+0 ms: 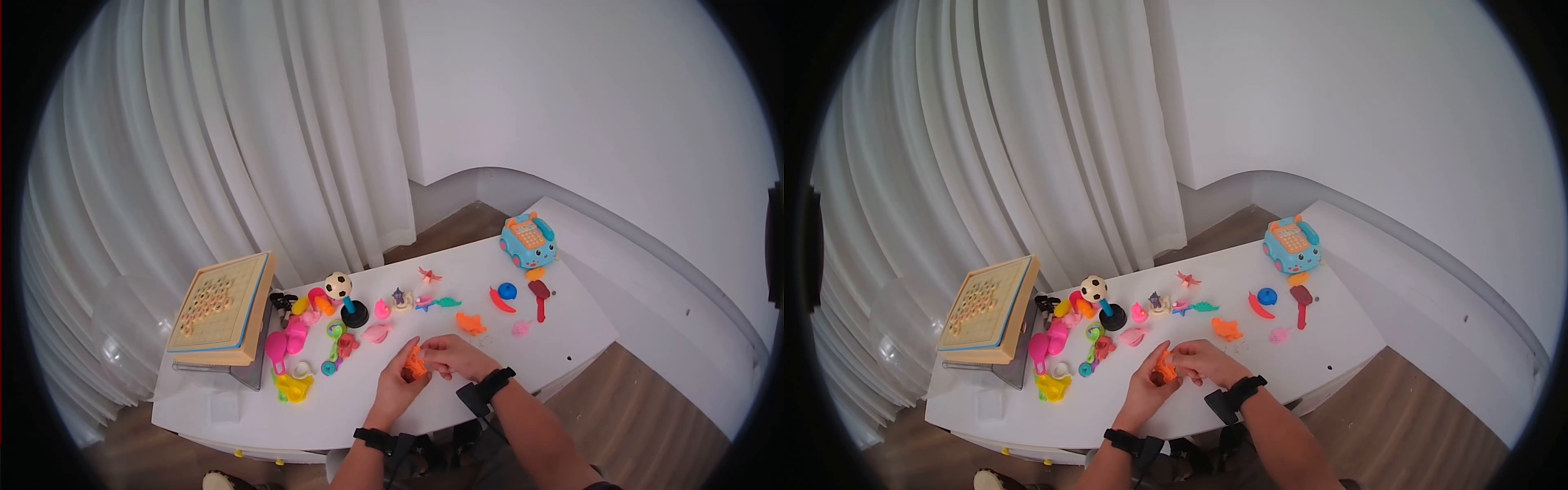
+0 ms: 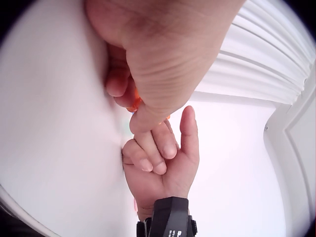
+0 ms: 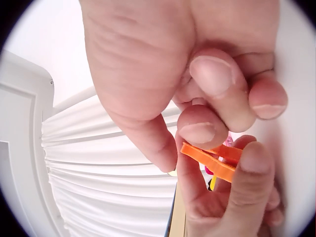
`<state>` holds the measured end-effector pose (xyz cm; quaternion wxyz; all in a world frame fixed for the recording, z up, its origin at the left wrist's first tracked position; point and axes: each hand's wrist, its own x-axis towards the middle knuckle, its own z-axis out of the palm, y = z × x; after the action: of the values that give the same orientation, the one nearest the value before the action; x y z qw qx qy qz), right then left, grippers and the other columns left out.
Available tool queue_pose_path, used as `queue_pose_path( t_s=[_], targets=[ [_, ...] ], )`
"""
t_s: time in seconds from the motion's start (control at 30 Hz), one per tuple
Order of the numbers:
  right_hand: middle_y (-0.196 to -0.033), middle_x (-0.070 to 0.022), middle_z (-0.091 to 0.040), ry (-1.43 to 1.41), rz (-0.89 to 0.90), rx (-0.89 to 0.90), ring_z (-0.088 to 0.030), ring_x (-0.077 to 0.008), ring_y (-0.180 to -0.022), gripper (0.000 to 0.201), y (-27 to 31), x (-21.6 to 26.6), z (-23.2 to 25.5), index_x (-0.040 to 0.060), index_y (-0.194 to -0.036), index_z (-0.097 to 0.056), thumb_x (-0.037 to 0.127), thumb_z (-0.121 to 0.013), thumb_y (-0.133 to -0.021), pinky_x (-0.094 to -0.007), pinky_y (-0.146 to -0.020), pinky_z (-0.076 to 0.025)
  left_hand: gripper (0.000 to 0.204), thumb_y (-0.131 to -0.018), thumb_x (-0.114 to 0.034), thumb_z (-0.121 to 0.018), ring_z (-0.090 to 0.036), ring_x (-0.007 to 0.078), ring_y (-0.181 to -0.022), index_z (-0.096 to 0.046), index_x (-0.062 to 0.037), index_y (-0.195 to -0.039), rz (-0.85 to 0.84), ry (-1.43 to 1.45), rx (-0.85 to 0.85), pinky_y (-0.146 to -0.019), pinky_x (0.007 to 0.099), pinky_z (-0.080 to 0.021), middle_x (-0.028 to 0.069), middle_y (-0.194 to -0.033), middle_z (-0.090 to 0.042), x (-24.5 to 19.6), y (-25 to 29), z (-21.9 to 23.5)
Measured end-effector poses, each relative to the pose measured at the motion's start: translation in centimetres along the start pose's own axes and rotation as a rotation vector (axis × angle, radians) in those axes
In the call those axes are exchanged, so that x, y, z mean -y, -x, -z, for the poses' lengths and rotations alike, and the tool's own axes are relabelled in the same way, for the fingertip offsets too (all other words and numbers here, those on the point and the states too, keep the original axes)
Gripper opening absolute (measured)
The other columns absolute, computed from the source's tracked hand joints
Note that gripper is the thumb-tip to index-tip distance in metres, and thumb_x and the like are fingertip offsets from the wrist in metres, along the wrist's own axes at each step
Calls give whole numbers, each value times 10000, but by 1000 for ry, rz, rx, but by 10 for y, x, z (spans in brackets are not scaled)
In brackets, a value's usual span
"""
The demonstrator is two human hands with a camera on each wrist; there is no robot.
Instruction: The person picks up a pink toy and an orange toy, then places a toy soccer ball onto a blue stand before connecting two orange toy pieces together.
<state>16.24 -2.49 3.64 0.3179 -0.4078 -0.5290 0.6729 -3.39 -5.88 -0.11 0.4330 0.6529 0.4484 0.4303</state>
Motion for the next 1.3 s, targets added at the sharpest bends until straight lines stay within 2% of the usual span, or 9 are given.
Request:
queue_pose_path(
  t_s=[0.1,0.27,0.4,0.47,0.6,0.67,0.9,1.1,1.3],
  targets=[
    [-636,35,-479,40,2,8,-453,-89,-535,252,-1,1,-3,56,-961,-665,294,-651,-1043,-268,-532,-409,883,-861,-18,-833,-558,37,-751,-413,-103,-1633,-58,-92,0,-690,205,-509,16,-1100,-642,-1,2,0],
    [-636,29,-496,-29,13,-53,-472,-87,-537,247,-2,-2,-4,34,-1017,-684,280,-667,-1033,-259,-531,-416,933,-842,-3,-818,-652,88,-758,-282,-84,-1601,22,175,-58,-679,223,-545,136,-1356,-555,0,1,0],
    [-636,27,-495,-35,26,-83,-476,-90,-541,251,0,0,-6,27,-1038,-689,276,-666,-1032,-262,-532,-423,761,-853,11,-807,-636,76,-727,-345,-75,-1450,6,199,-130,-634,216,-530,125,-1348,-538,6,1,-4],
    [-651,24,-505,-21,27,-90,-477,-92,-545,256,-1,-1,-7,26,-1036,-689,280,-666,-1032,-264,-531,-426,572,-853,-49,-831,-600,66,-648,-465,-66,-1292,-59,196,-155,-565,228,-493,95,-1141,-628,6,2,-6],
    [-668,17,-516,60,29,-83,-482,-98,-546,255,0,-1,-9,28,-1073,-680,280,-651,-1040,-263,-535,-435,478,-874,-53,-823,-583,56,-612,-524,-58,-1246,-24,148,-98,-546,223,-465,36,-901,-654,14,3,-6],
    [-688,5,-534,-121,27,-111,-500,-103,-548,256,-2,-6,-8,25,-1126,-663,267,-620,-1051,-269,-527,-450,416,-877,-60,-826,-573,49,-596,-569,-55,-1204,-25,141,-139,-543,217,-447,-10,-725,-613,11,4,-8],
    [-708,-8,-555,59,58,-95,-536,-104,-557,222,-6,-10,-8,17,-1161,-647,195,-573,-1053,-279,-505,-463,382,-869,-84,-842,-578,45,-610,-634,-38,-1185,10,15,-102,-557,221,-463,1,-756,-632,13,4,-6],
    [-715,5,-534,16,117,-124,-524,-90,-580,342,0,-3,-11,36,-1352,-647,221,-576,-1074,-260,-511,-461,369,-873,-97,-845,-580,41,-652,-674,-30,-1194,-28,23,-22,-585,209,-466,10,-953,-671,15,0,1],
    [-700,25,-510,-29,65,-109,-487,-68,-580,414,-1,-2,-11,54,-1416,-636,305,-524,-1107,-248,-522,-457,497,-888,-74,-823,-598,43,-727,-620,-73,-1341,108,316,111,-630,196,-476,2,-1060,-680,-7,-2,13]
  ],
)
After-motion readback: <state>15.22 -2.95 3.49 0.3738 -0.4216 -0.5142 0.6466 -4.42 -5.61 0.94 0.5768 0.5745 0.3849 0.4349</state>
